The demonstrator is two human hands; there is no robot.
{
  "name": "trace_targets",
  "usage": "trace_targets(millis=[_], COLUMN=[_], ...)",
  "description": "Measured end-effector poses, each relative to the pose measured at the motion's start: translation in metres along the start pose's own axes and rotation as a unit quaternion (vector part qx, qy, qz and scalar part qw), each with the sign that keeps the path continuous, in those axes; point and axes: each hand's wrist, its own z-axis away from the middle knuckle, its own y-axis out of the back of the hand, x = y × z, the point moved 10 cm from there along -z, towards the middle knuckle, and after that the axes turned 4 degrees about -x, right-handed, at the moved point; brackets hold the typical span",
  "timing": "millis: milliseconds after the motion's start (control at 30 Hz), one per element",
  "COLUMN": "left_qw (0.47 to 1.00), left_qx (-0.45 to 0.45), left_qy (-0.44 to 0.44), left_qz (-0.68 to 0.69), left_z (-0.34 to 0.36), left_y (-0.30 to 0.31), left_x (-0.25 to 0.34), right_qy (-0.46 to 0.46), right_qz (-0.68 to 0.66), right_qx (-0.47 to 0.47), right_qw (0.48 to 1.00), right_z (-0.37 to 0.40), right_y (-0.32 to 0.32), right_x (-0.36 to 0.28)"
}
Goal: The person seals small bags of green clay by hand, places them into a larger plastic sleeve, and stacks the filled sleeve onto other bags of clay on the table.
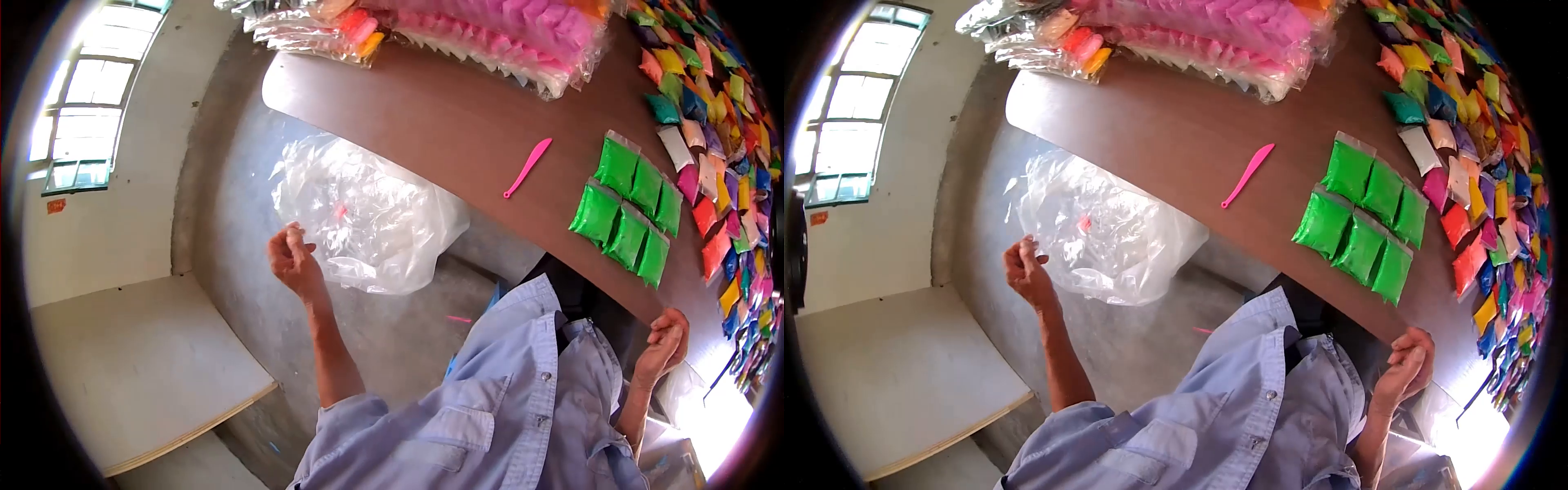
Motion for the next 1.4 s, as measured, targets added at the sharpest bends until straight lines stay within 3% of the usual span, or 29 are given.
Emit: trace_targets(millis=[133,200,267,333,367,400,433,467,500,567,667,733,767,900,1000,1067,1133,1200,1267,1333,1400], left_qw=[0.997,0.984,0.978,0.943,0.939,0.911,0.875,0.864,0.852,0.814,0.817,0.796,0.789,0.761,0.738,0.717,0.727,0.716,0.73,0.744,0.706], left_qx=[-0.002,-0.061,-0.081,-0.203,-0.214,-0.285,-0.356,-0.373,-0.411,-0.485,-0.492,-0.514,-0.53,-0.572,-0.588,-0.608,-0.609,-0.603,-0.586,-0.564,-0.616], left_qy=[-0.06,-0.103,-0.135,-0.154,-0.155,-0.126,-0.095,-0.092,-0.075,-0.049,-0.035,-0.049,-0.033,0.005,0.054,0.074,0.027,0.003,-0.289,-0.284,-0.261], left_qz=[0.052,0.133,0.137,0.213,0.222,0.269,0.314,0.325,0.315,0.315,0.298,0.318,0.31,0.307,0.325,0.333,0.316,0.353,0.2,0.217,0.232], left_z=[0.004,0.016,0.034,0.058,0.069,0.086,0.106,0.125,0.147,0.183,0.2,0.204,0.211,0.232,0.257,0.277,0.294,0.306,0.321,0.325,0.335], left_y=[0.012,0.004,-0.005,-0.033,-0.042,-0.064,-0.087,-0.102,-0.122,-0.152,-0.172,-0.184,-0.193,-0.215,-0.221,-0.22,-0.213,-0.214,-0.206,-0.204,-0.211], left_x=[0.097,0.145,0.191,0.228,0.238,0.244,0.251,0.259,0.264,0.271,0.276,0.284,0.284,0.285,0.288,0.288,0.292,0.303,0.337,0.349,0.339], right_qy=[0.072,0.126,0.107,0.063,0.041,-0.016,0.07,0.071,0.056,0.071,0.079,-0.053,-0.014,-0.032,-0.038,0.025,0.032,0.016,-0.001,-0.017,-0.058], right_qz=[-0.045,-0.051,-0.069,-0.104,-0.133,-0.133,-0.143,-0.174,-0.228,-0.195,-0.181,-0.259,-0.226,-0.178,-0.199,-0.174,-0.141,-0.225,-0.229,-0.235,-0.274], right_qx=[0.021,-0.062,-0.1,-0.151,-0.189,-0.262,-0.314,-0.336,-0.325,-0.309,-0.298,-0.215,-0.203,-0.162,-0.057,0.052,0.066,0.098,0.091,0.083,0.096], right_qw=[0.996,0.989,0.987,0.981,0.972,0.956,0.936,0.923,0.916,0.928,0.934,0.94,0.953,0.97,0.978,0.983,0.987,0.969,0.969,0.968,0.955], right_z=[0.005,0.008,0.006,-0.002,-0.007,-0.01,-0.012,-0.01,-0.007,-0.001,0.0,-0.004,-0.005,-0.012,-0.021,-0.027,-0.031,-0.033,-0.032,-0.033,-0.034], right_y=[-0.006,-0.032,-0.057,-0.101,-0.123,-0.142,-0.159,-0.169,-0.174,-0.168,-0.147,-0.12,-0.109,-0.084,-0.056,-0.027,-0.014,-0.008,-0.004,0.0,0.01], right_x=[-0.031,-0.072,-0.091,-0.114,-0.124,-0.124,-0.144,-0.157,-0.162,-0.159,-0.147,-0.122,-0.124,-0.108,-0.103,-0.104,-0.103,-0.095,-0.092,-0.087,-0.068])
